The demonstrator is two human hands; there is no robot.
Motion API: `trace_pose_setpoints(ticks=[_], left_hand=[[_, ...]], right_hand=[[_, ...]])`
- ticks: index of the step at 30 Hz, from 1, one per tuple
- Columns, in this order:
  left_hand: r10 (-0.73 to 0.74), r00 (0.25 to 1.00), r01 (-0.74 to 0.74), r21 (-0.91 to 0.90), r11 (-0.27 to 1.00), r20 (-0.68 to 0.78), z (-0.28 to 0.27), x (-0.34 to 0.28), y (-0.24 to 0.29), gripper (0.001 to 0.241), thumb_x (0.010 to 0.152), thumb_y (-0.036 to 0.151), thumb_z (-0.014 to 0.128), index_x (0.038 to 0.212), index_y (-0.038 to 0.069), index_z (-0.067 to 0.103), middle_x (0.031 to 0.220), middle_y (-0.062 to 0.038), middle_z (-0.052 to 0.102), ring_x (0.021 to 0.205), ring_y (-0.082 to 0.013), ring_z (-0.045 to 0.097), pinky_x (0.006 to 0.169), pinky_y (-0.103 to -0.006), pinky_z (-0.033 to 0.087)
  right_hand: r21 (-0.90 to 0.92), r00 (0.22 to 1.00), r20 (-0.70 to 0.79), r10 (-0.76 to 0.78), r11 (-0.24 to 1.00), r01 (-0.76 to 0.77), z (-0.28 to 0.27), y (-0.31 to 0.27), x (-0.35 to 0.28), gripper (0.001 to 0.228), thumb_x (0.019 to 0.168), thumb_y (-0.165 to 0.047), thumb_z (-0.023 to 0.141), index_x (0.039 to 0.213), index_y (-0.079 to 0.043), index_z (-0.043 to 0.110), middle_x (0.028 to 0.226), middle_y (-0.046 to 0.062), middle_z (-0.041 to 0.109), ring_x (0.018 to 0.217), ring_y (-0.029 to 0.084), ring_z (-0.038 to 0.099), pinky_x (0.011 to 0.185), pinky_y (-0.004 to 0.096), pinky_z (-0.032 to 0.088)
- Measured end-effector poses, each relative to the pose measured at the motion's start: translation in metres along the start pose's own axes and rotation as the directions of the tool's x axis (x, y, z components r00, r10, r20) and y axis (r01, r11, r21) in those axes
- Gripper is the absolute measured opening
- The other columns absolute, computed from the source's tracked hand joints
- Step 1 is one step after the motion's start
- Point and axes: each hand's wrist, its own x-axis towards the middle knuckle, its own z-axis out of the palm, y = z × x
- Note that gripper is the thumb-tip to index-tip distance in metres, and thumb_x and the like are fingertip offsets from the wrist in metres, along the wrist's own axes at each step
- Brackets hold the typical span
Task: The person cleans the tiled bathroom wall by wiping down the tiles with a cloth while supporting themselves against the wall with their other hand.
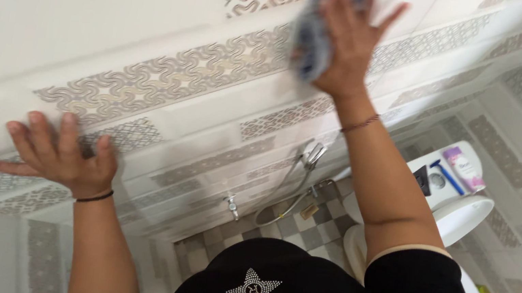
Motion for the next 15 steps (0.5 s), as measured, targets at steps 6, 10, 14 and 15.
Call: trace_pose_setpoints(ticks=[6, 10, 14, 15], left_hand=[[-0.342, 0.890, 0.413, -0.215, 0.885, 0.302, -0.045, -0.018, 0.100, 0.068, 0.108, 0.064, 0.040, 0.166, 0.034, 0.023, 0.177, -0.007, 0.011, 0.164, -0.0282, 0.002, 0.122, -0.0629, -0.017], [-0.207, 0.831, 0.414, -0.324, 0.851, 0.517, -0.053, -0.020, 0.153, 0.090, 0.107, 0.071, 0.047, 0.171, 0.022, 0.009, 0.176, -0.018, -0.001, 0.163, -0.0352, -0.007, 0.122, -0.0715, -0.016], [-0.184, 0.720, 0.361, -0.134, 0.923, 0.669, -0.054, -0.020, 0.174, 0.088, 0.097, 0.068, 0.056, 0.167, 0.025, 0.026, 0.173, -0.021, 0.001, 0.158, -0.0394, -0.008, 0.112, -0.0741, -0.017], [-0.220, 0.679, 0.399, -0.101, 0.911, 0.700, -0.056, -0.019, 0.177, 0.088, 0.095, 0.068, 0.057, 0.166, 0.026, 0.027, 0.173, -0.018, 0.002, 0.160, -0.0375, -0.005, 0.111, -0.0763, -0.017]], right_hand=[[0.042, 0.925, -0.145, 0.350, 0.937, -0.348, -0.023, 0.111, -0.030, 0.083, 0.104, -0.061, 0.057, 0.170, -0.023, 0.025, 0.174, -0.001, 0.019, 0.163, 0.027, 0.000, 0.124, 0.054, -0.016], [0.039, 0.935, -0.082, 0.344, 0.939, -0.342, -0.035, 0.134, -0.015, 0.088, 0.100, -0.059, 0.061, 0.165, -0.012, 0.025, 0.175, 0.009, 0.023, 0.160, 0.031, 0.001, 0.124, 0.059, -0.019], [0.030, 0.883, -0.030, 0.468, 0.884, -0.467, -0.043, 0.176, 0.030, 0.082, 0.098, -0.051, 0.069, 0.163, -0.016, 0.034, 0.169, -0.001, 0.038, 0.164, 0.019, 0.019, 0.126, 0.053, -0.015], [0.042, 0.885, -0.031, 0.465, 0.885, -0.464, -0.042, 0.178, 0.033, 0.082, 0.098, -0.051, 0.069, 0.163, -0.016, 0.034, 0.169, -0.001, 0.038, 0.164, 0.019, 0.019, 0.126, 0.053, -0.015]])
